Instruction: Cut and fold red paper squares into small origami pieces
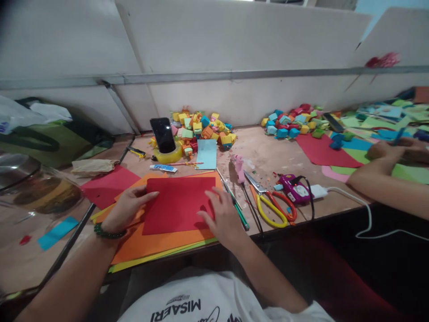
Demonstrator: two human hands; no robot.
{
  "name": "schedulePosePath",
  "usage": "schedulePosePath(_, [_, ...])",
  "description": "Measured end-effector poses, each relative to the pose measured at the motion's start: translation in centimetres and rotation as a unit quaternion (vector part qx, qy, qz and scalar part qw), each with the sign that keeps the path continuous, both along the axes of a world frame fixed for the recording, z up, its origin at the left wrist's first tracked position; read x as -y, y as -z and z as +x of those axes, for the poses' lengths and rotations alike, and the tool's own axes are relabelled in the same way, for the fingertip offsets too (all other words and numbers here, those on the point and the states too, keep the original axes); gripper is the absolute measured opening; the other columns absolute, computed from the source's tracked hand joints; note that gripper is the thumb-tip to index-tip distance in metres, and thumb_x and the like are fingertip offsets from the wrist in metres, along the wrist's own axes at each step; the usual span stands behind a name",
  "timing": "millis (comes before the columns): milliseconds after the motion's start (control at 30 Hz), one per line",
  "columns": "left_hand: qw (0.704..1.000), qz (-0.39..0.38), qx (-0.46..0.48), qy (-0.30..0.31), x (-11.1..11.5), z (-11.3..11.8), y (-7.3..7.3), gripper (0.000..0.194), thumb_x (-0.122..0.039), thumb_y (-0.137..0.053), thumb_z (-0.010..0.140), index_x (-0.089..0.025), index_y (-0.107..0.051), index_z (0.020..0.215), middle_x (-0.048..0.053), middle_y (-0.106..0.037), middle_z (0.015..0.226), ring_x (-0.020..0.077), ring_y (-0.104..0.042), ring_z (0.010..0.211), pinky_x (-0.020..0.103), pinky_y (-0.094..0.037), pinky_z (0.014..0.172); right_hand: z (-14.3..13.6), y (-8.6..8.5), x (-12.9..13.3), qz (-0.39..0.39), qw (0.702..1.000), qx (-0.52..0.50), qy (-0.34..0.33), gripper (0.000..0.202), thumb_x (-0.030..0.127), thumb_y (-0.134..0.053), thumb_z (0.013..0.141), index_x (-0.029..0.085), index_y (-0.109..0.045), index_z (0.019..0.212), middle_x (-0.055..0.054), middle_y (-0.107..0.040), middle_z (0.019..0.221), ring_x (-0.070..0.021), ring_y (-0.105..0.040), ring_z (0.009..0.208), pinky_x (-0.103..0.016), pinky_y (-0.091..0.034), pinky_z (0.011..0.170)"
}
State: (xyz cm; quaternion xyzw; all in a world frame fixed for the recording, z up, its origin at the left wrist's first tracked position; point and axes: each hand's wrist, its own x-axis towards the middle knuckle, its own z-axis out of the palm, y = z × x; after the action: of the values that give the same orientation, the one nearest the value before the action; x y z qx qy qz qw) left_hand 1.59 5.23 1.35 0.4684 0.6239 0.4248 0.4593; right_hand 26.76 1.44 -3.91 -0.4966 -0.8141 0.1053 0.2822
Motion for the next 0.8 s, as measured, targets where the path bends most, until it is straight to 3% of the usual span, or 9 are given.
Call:
schedulePosePath(100, [0.991,-0.026,0.131,0.015,0.4,0.2,-1.3,0.035,-0.032,-0.088,0.043,-0.015,-0.07,0.067,0.001,-0.068,0.061,0.0168,-0.062,0.059,0.026,-0.053,0.061,1.1,-0.3,-1.0,0.034,0.987,-0.139,0.071,0.047,0.04,-0.061,0.087,0.018,-0.052,0.128,-0.017,-0.052,0.133,-0.0305,-0.046,0.127,-0.052,-0.04,0.106])
schedulePosePath(167, [0.981,-0.036,0.192,0.011,0.5,0.1,-1.6,0.032,-0.026,-0.09,0.04,-0.015,-0.065,0.056,-0.001,-0.063,0.051,0.013,-0.059,0.052,0.022,-0.052,0.056,1.6,-0.8,-1.7,0.016,0.967,-0.236,0.097,0.059,0.047,-0.063,0.084,0.019,-0.047,0.134,-0.017,-0.05,0.136,-0.031,-0.046,0.129,-0.052,-0.04,0.107])
schedulePosePath(233, [0.971,-0.054,0.233,0.013,0.5,-0.1,-1.5,0.032,-0.019,-0.091,0.04,-0.015,-0.061,0.05,-0.002,-0.06,0.046,0.0116,-0.057,0.048,0.02,-0.052,0.053,1.8,-1.4,-2.2,-0.047,0.937,-0.336,0.084,0.066,0.051,-0.068,0.079,0.021,-0.047,0.134,-0.015,-0.058,0.13,-0.0299,-0.054,0.121,-0.049,-0.046,0.101])
schedulePosePath(367, [0.962,-0.094,0.256,0.017,0.5,-0.2,-1.1,0.023,-0.009,-0.085,0.049,-0.013,-0.067,0.062,0.0,-0.064,0.05,0.0139,-0.062,0.05,0.02,-0.055,0.053,1.3,-2.1,-2.7,-0.198,0.84,-0.504,0.029,0.065,0.047,-0.076,0.07,0.023,-0.052,0.126,-0.007,-0.072,0.103,-0.0247,-0.068,0.095,-0.041,-0.056,0.083])
schedulePosePath(467, [0.958,-0.12,0.261,0.011,0.6,-0.1,-1.1,0.015,-0.008,-0.08,0.058,-0.013,-0.068,0.065,0.002,-0.067,0.055,0.0149,-0.064,0.05,0.022,-0.057,0.054,0.9,-2.4,-2.6,-0.228,0.798,-0.557,0.03,0.061,0.041,-0.08,0.066,0.022,-0.056,0.119,-0.003,-0.074,0.087,-0.0217,-0.07,0.08,-0.037,-0.058,0.075])
schedulePosePath(633, [0.955,-0.151,0.255,0.019,0.6,-0.3,-0.7,0.007,-0.01,-0.075,0.067,-0.012,-0.069,0.07,0.008,-0.072,0.066,0.0177,-0.067,0.055,0.025,-0.058,0.054,0.7,-2.4,-2.5,-0.195,0.799,-0.565,0.065,0.058,0.038,-0.081,0.063,0.021,-0.059,0.113,-0.001,-0.074,0.078,-0.0208,-0.071,0.075,-0.034,-0.058,0.07])
schedulePosePath(800, [0.959,-0.141,0.246,0.03,0.0,-1.3,0.8,0.01,-0.015,-0.078,0.068,-0.011,-0.069,0.071,0.007,-0.072,0.066,0.0161,-0.067,0.055,0.024,-0.057,0.053,1.1,-1.3,-2.7,-0.183,0.808,-0.555,0.076,0.055,0.037,-0.08,0.066,0.021,-0.058,0.113,-0.004,-0.076,0.087,-0.0211,-0.072,0.079,-0.033,-0.058,0.071])
